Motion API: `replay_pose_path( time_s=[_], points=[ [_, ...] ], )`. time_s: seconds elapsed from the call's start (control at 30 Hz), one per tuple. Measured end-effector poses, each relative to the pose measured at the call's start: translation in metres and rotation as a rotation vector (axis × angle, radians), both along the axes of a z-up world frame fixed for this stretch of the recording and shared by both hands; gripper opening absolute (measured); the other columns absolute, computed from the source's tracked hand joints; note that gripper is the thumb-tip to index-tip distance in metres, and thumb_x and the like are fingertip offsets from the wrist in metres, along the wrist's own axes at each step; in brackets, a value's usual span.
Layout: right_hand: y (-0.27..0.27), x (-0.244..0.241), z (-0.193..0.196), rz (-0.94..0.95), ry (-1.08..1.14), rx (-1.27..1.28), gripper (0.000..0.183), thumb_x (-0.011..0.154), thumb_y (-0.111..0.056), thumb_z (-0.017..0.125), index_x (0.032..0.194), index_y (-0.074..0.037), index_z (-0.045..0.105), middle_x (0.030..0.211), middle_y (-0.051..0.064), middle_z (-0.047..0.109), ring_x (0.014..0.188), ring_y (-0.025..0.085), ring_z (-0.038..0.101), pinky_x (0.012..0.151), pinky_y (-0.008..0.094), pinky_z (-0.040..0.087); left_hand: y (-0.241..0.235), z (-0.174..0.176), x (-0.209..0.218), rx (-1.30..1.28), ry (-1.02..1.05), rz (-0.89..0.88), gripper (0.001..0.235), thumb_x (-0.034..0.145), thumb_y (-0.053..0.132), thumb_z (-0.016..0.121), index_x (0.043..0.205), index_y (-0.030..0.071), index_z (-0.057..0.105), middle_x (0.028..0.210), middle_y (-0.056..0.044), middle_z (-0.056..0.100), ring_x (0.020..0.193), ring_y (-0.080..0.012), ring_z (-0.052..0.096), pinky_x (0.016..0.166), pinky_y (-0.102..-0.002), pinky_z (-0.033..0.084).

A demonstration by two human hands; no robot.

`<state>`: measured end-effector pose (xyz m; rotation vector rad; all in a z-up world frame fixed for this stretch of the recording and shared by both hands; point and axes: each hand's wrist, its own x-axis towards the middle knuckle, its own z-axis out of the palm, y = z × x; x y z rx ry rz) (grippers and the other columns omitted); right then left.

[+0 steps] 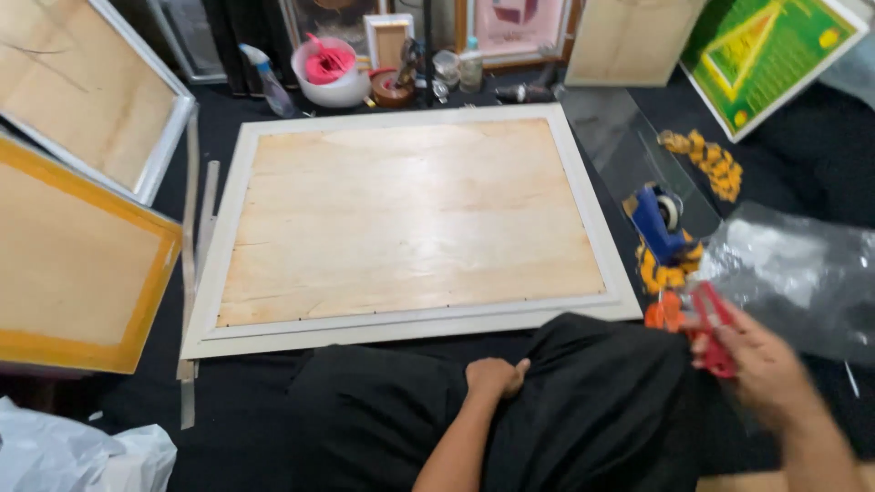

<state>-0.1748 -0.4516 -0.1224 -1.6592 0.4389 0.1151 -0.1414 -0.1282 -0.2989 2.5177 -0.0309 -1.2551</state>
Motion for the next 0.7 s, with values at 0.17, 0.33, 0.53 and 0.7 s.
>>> replay_pose_path(
  time_s=[0.17, 0.33, 0.53, 0.7],
  points=[
    [-0.038, -0.035, 0.051, -0.008, -0.292, -0.219, 0.057, 0.118, -0.015, 0.030, 0.171, 0.006, 0.025, 0.135, 0.038, 0.049, 0.089, 0.038, 0.046, 0.074, 0.050, 0.041, 0.003, 0.030, -0.021, -0.025, -0.024, -0.107, 0.088, 0.106, 0.067, 0.014, 0.119, 0.002, 0.073, 0.122, -0.017, 0.069, 0.110, -0.0378, 0.065, 0.091, -0.046, 0.050],
    [0.025, 0.051, 0.104, 0.073, -0.493, -0.031, 0.055, 0.116, -0.020, 0.041, 0.166, 0.003, 0.038, 0.117, 0.014, 0.057, 0.083, 0.011, 0.052, 0.070, 0.027, 0.046, -0.034, 0.052, -0.054, -0.057, 0.035, -0.268, 0.092, 0.104, 0.072, 0.020, 0.136, -0.002, 0.065, 0.140, -0.023, 0.061, 0.129, -0.0411, 0.059, 0.104, -0.048, 0.046],
    [0.084, 0.110, 0.024, -0.186, -0.204, 0.308, 0.035, 0.108, -0.038, 0.050, 0.128, -0.009, 0.053, 0.077, 0.001, 0.056, 0.051, 0.006, 0.043, 0.044, 0.022, 0.037, -0.045, -0.015, -0.044, -0.059, 0.051, -0.210, 0.075, 0.110, 0.063, 0.029, 0.107, 0.002, 0.072, 0.114, -0.017, 0.070, 0.100, -0.0395, 0.067, 0.084, -0.050, 0.053],
    [0.074, 0.116, -0.040, -0.494, 0.083, 0.263, 0.044, 0.105, -0.052, 0.056, 0.101, -0.008, 0.058, 0.065, 0.002, 0.050, 0.046, 0.009, 0.040, 0.043, 0.026, 0.033, -0.032, -0.043, 0.013, -0.264, -0.535, -0.127, 0.033, 0.095, 0.042, 0.068, 0.098, 0.010, 0.062, 0.095, -0.019, 0.071, 0.084, -0.0469, 0.068, 0.072, -0.057, 0.054]
  ],
)
